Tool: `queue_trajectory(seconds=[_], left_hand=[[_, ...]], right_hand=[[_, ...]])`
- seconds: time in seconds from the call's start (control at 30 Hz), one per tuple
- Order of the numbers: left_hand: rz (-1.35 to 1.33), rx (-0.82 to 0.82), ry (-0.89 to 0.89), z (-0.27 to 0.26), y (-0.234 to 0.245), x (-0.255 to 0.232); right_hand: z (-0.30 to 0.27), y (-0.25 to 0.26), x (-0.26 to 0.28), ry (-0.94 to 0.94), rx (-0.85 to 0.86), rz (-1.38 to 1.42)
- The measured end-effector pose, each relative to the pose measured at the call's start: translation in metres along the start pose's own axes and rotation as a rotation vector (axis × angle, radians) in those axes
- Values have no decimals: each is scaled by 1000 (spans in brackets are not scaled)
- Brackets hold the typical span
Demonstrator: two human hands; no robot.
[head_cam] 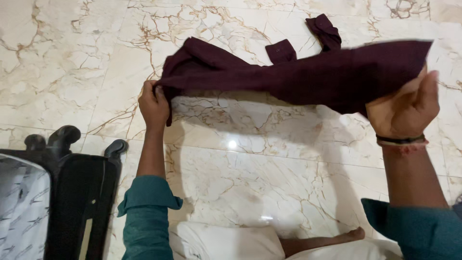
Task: The person folds a shirt on the floor by smoothing out the fabric and folding the sleeves and body into a compact rectangle.
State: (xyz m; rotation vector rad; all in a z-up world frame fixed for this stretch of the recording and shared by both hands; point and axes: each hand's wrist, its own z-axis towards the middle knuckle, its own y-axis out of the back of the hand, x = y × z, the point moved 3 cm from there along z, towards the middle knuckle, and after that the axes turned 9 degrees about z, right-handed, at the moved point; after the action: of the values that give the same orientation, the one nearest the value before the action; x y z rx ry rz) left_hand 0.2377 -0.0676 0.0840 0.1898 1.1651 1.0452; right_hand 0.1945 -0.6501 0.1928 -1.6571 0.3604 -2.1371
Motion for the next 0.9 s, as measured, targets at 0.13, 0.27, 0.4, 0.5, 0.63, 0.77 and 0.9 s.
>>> queue_trajectory(seconds=[0.13, 0.27, 0.4, 0.5, 0.63, 0.77, 0.9], left_hand=[[139, 1, -202, -5, 37, -34], [216, 75, -171, -36, 35, -24], [217, 105, -181, -56, 38, -15], [199, 127, -166, -60, 39, -13], [199, 122, -167, -59, 37, -14], [212, 143, -172, -60, 36, -12], [242, 102, -241, -67, 56, -17]], right_hand=[[-5, 16, -95, -132, 302, -1176], [-31, 53, -179, -110, 270, -1037], [-33, 82, -203, -359, 50, -836], [-41, 73, -220, -188, 265, -1373], [-37, 46, -244, -73, 246, -1546], [-28, 19, -247, 40, 300, -1554], [-20, 19, -166, 71, 145, -1081]])
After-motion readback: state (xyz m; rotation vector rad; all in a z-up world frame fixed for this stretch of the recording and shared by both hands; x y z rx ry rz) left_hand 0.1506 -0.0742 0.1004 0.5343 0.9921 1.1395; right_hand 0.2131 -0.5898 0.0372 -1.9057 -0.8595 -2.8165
